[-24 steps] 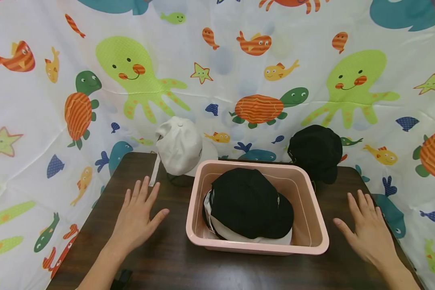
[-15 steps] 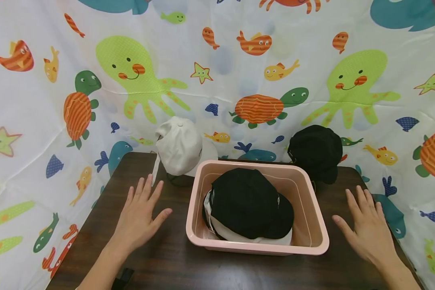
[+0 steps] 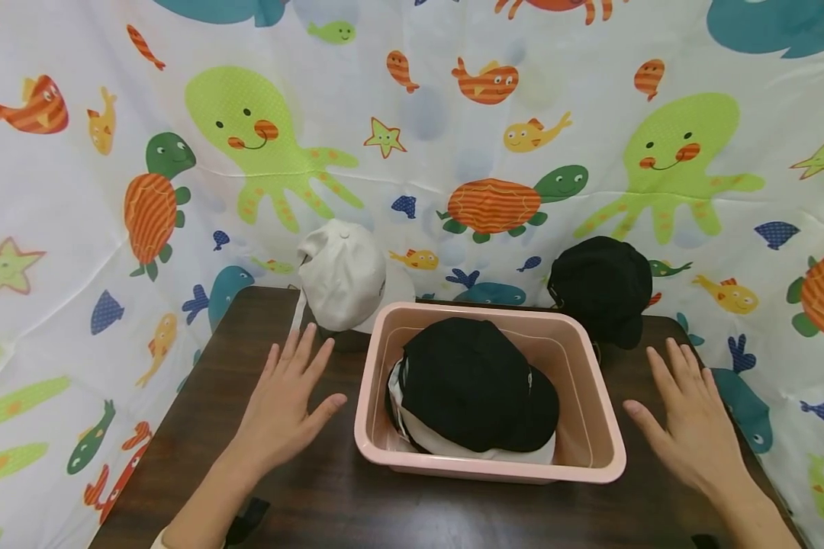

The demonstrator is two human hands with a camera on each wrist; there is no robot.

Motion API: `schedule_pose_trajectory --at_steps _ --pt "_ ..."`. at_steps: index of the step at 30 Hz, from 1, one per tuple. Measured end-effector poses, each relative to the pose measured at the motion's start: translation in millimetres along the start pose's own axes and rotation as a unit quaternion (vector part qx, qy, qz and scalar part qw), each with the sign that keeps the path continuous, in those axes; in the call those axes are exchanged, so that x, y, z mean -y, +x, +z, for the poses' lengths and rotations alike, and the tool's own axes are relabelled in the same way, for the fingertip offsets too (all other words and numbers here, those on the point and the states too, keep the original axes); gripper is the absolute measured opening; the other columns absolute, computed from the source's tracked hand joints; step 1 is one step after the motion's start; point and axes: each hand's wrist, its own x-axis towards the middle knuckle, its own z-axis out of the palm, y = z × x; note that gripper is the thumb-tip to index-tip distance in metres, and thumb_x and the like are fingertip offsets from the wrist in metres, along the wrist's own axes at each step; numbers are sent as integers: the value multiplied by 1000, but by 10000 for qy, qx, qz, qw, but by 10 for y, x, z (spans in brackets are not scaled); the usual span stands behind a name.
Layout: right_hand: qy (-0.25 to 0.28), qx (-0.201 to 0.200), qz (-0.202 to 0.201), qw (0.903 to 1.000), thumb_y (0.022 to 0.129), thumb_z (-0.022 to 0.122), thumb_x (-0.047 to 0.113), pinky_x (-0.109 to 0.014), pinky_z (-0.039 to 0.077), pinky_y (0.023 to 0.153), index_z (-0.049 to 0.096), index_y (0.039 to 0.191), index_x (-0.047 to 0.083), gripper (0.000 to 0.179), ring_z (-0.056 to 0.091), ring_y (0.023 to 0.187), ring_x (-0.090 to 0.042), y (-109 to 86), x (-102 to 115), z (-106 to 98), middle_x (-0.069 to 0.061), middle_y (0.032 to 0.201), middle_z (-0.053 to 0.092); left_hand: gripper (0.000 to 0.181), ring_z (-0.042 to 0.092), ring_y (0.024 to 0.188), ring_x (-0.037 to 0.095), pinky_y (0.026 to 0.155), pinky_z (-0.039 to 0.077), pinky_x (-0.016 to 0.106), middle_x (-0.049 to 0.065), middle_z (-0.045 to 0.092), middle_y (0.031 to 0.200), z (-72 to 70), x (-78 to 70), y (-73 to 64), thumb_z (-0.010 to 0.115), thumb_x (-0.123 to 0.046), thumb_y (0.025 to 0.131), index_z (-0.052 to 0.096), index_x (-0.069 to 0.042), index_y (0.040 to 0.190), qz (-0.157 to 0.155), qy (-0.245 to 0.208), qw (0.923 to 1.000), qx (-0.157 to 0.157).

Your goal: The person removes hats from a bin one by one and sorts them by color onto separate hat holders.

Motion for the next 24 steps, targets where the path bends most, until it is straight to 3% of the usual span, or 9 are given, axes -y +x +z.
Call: schedule_pose_trajectory --at_steps 4,9,16,22,24 --pt "70 -77 -130 9999 105 57 47 -57 -3 127 30 163 2 79 7 160 -41 41 58 -19 -28 170 19 81 15 159 41 128 5 55 22 25 170 -6 -60 32 44 -65 104 39 -8 162 164 -69 9998 -77" --pt "76 -123 -284 9995 105 56 49 -53 -1 128 34 162 0 78 10 160 -40 90 107 -28 -28 169 21 80 15 159 38 126 12 61 20 28 169 -15 -133 67 41 -66 105 41 -9 161 332 -194 9992 -131" --pt "152 -237 -534 9982 104 55 54 -50 0 129 37 159 -2 80 9 161 -35 146 176 -26 -26 170 22 75 26 155 45 128 7 54 20 30 169 -9 -181 115 39 -62 107 42 -9 161 642 -437 9966 -266" --pt "193 -252 -744 9967 104 55 54 -47 1 129 37 159 -2 80 10 161 -33 212 271 -30 -23 170 23 73 31 152 47 124 18 62 18 30 169 21 -211 158 34 -60 109 45 -8 159 986 -685 9918 -437" --pt "205 -254 -810 9962 104 54 55 -47 1 129 38 159 -1 80 11 161 -33 230 303 -28 -22 171 23 72 31 152 46 125 17 59 18 31 169 30 -217 169 35 -59 110 45 -8 159 1041 -740 9908 -444"
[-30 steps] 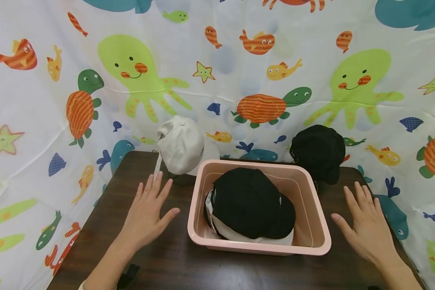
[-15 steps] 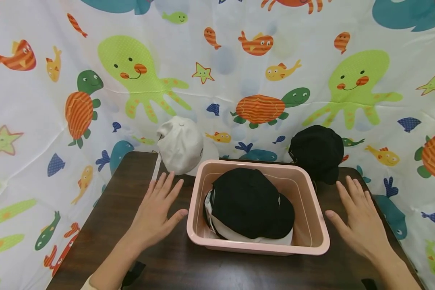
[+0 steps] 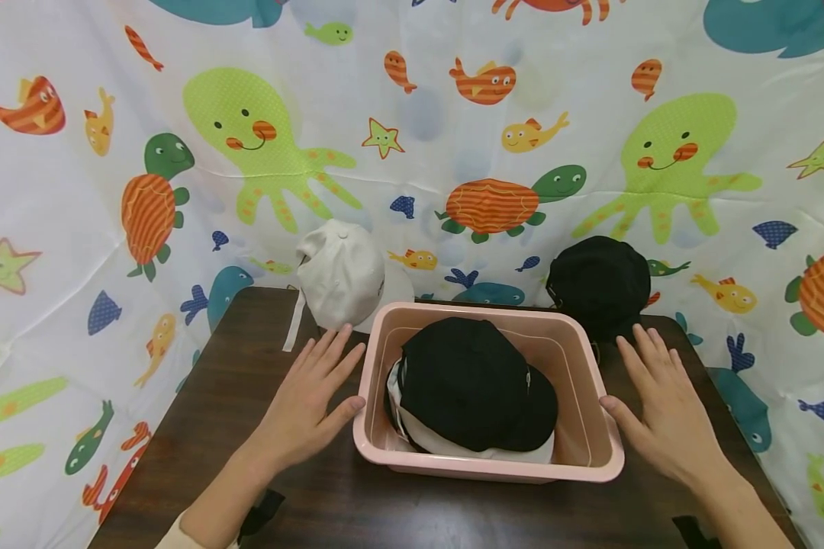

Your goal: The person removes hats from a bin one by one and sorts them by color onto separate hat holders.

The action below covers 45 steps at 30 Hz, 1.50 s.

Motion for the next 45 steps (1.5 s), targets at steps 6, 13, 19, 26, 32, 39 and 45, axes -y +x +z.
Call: schedule_pose_trajectory --at_steps 6,13,19,26,32,39,45 --pt "60 43 -109 9999 103 56 54 -47 2 129 37 160 1 80 11 161 -31 66 76 7 -23 169 28 66 30 154 42 129 11 48 16 33 169 16 -9 18 39 -53 111 47 -8 158 96 -118 9999 32" --pt "143 83 -224 9996 103 55 57 -46 2 129 39 160 0 82 13 161 -34 141 150 23 -26 166 31 60 37 151 40 126 20 48 13 35 168 40 -10 34 46 -46 110 50 -7 156 164 -236 9995 88" --pt "259 117 -315 9991 102 56 58 -46 4 129 36 163 6 82 17 159 -37 221 216 44 -25 166 32 57 41 148 38 118 31 59 11 37 167 66 -2 42 53 -39 108 52 -5 154 182 -362 9990 180" --pt "366 275 -404 9981 101 59 55 -44 4 129 33 164 9 82 18 159 -36 280 278 67 -22 168 30 56 42 147 37 118 32 57 12 39 166 86 -4 39 56 -36 107 52 -4 154 145 -436 9986 268" --pt "429 381 -523 9970 102 55 59 -36 3 129 28 167 12 85 14 161 -28 320 319 96 -19 170 27 55 44 146 36 116 34 56 12 41 165 99 -3 34 58 -32 105 54 -3 152 151 -467 9985 258" --pt "566 429 -644 9954 101 60 56 -33 4 128 36 162 3 84 17 160 -25 353 357 148 -20 169 29 55 46 146 32 115 37 55 8 41 165 125 5 23 60 -28 104 53 -4 153 90 -635 9974 330" --pt "631 517 -680 9943 102 60 56 -33 5 129 35 163 4 84 21 159 -30 385 395 190 -19 170 28 56 49 144 27 111 43 54 5 40 167 145 12 12 60 -28 104 51 -6 155 -28 -753 9964 399"
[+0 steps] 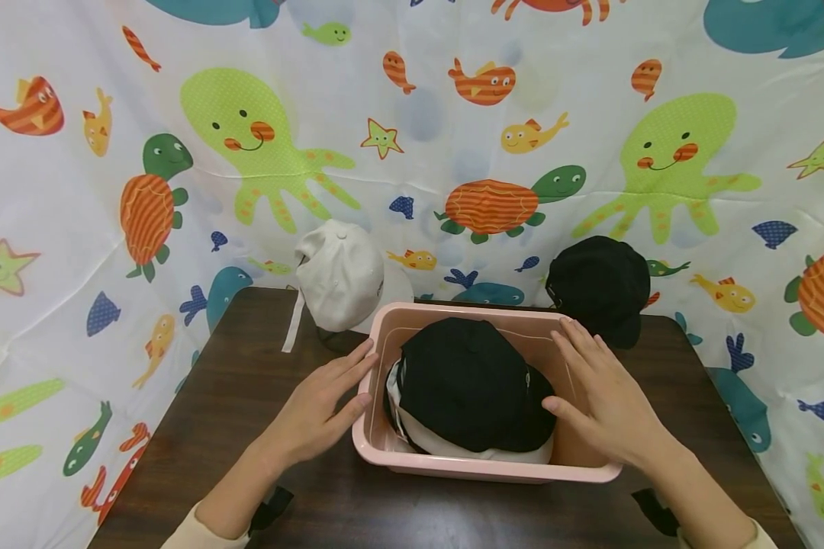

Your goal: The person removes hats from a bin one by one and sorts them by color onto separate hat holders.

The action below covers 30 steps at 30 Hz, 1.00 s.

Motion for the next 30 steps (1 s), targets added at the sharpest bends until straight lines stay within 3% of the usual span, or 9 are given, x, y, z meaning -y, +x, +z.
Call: schedule_pose_trajectory --at_steps 8,16,23,30 --pt "1 35 -78 10000 100 58 62 -33 9 128 37 162 5 88 28 156 -31 53 57 61 -20 167 34 56 49 145 26 110 45 55 2 37 168 -14 -15 -19 60 -27 104 50 -9 156 -243 -99 9996 97" --pt "99 237 83 9996 93 70 61 -45 25 126 39 162 7 92 36 151 -37 102 117 88 -16 165 38 56 49 145 27 110 45 55 2 38 168 -6 -17 -18 61 -25 104 50 -9 156 -307 -231 9992 70" --pt "288 473 241 9982 86 80 57 -61 46 107 40 161 10 98 45 146 -33 151 153 97 -11 164 42 56 48 146 27 110 45 55 2 37 168 13 -9 -25 61 -25 104 50 -10 157 -350 -300 9989 51" --pt "566 599 294 9962 82 85 52 -64 46 105 37 163 13 102 48 144 -34 188 176 117 -12 162 45 57 46 147 26 111 45 54 1 36 168 21 -9 -24 62 -24 104 49 -10 157 -360 -362 9987 41"
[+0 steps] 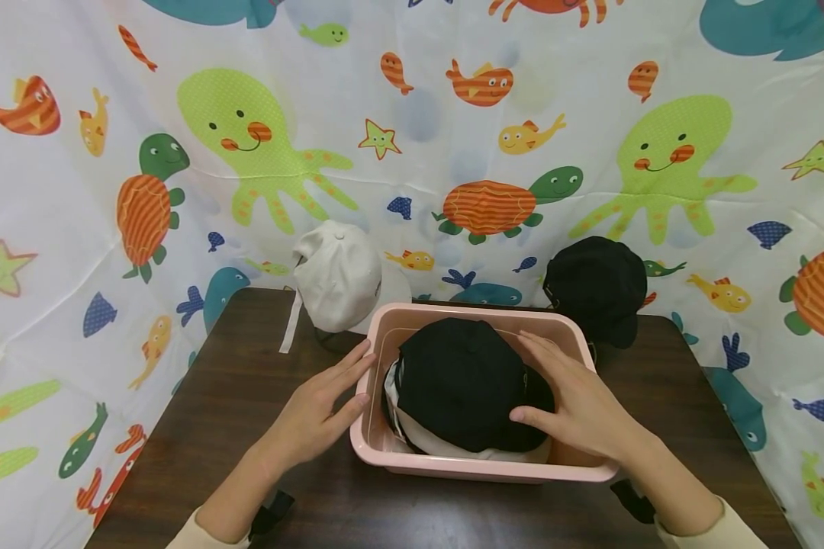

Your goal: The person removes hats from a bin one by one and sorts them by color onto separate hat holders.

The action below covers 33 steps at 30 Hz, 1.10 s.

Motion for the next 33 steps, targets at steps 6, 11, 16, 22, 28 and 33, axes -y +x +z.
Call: schedule_pose_trajectory --at_steps 6,11,16,22,28,33 --pt "186 89 127 9997 80 87 51 -61 49 104 36 164 18 103 51 141 -34 24 18 22 -8 160 48 56 45 148 25 111 44 54 0 36 169 8 -6 -1 62 -24 104 49 -10 157 -26 -52 10000 -1" --pt "379 205 314 9986 78 89 52 -56 50 106 40 161 17 103 52 140 -27 37 49 21 -4 157 50 56 45 148 25 112 44 53 0 35 169 15 -13 -4 62 -23 104 49 -11 157 -29 -78 10000 -18" --pt "517 269 443 9973 77 89 55 -58 50 105 45 157 12 101 52 138 -29 36 62 22 -6 155 52 56 45 148 24 112 44 52 0 35 169 18 -10 -8 62 -23 104 49 -10 157 -28 -77 10000 -40" --pt "430 213 379 9981 77 91 52 -59 51 102 48 154 11 97 56 133 -30 35 58 37 -8 151 55 56 44 148 23 114 43 49 -1 35 169 21 -7 -11 61 -23 105 48 -11 158 -53 -99 9999 -24" --pt "227 159 326 9991 79 90 48 -59 53 99 51 150 11 90 62 126 -29 67 86 66 -6 145 59 56 44 149 24 116 41 44 0 34 169 26 -1 -19 62 -22 105 48 -10 158 -44 -134 9999 -44" --pt "111 11 193 9998 79 90 42 -55 56 95 56 144 12 79 66 117 -25 91 100 88 -4 137 64 56 43 149 23 117 40 41 -1 34 169 31 4 -24 61 -22 105 48 -11 158 -51 -153 9999 -50"
